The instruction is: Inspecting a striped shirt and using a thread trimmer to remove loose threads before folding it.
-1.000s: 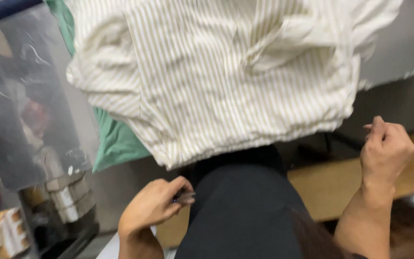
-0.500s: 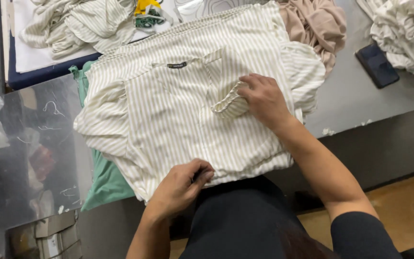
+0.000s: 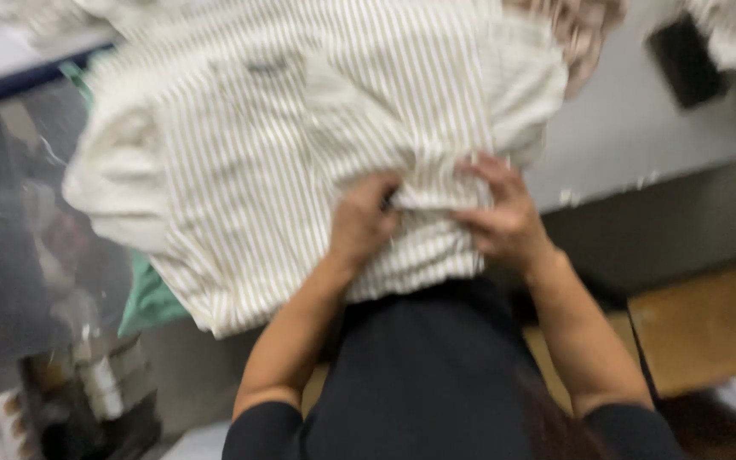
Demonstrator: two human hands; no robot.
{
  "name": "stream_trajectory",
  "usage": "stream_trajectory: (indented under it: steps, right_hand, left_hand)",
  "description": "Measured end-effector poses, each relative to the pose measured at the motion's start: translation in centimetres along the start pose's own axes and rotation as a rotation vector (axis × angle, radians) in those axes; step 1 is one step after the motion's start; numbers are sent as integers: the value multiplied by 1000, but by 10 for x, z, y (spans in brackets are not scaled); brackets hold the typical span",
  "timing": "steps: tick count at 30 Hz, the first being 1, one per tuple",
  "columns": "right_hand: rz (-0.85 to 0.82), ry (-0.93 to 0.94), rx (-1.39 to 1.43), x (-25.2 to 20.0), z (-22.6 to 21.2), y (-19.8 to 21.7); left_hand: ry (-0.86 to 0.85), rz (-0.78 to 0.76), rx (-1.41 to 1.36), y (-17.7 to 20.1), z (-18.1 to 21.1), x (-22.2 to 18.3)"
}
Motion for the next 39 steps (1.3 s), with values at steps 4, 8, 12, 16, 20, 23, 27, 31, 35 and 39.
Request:
stream_trajectory:
  steps: [4,8,12,16,20,23,27,31,35,39]
  right_hand:
    - [-83,-92,65,-2,-7,-1]
    - [-47,-112,159,-5,-3,-3]
    - [-61,-27,168,1,-2,5]
    - [-47,44,163,18,-9,21]
    - [-108,-19,-43,22,-10,13]
    - [-251,-239,191,22,16,7]
    - [-472,-842,899,17,51,1]
    - [-468,-877,928,26,45,13]
    - [-374,-869,909,19,45,1]
    - [-293,-822,928,17,43,-1]
  left_hand:
    - [62,99,8,11,-2,-7]
    - [34,164,-4,8,-5,-7]
    - [2,189,-29,12,14,-7]
    - [-84,198,24,10,36,-5]
    - [14,206,-102,9,60,5]
    - [137,102,-59,9,65,30]
    - [529,-202,111,5,77,81]
    - [507,-196,-5,9,103,82]
    - [86,-39,-32,-12,114,62]
    - [6,-43,94,-43,99,47]
Point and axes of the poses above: each hand's wrist, its own x-axis towards the middle knuckle, its own y-axis out of the back of the hand, z = x × y, the point moved 1 cm from there along x, towards the middle knuckle, and after that the axes turned 14 degrees about -x, right-handed, at the moved point
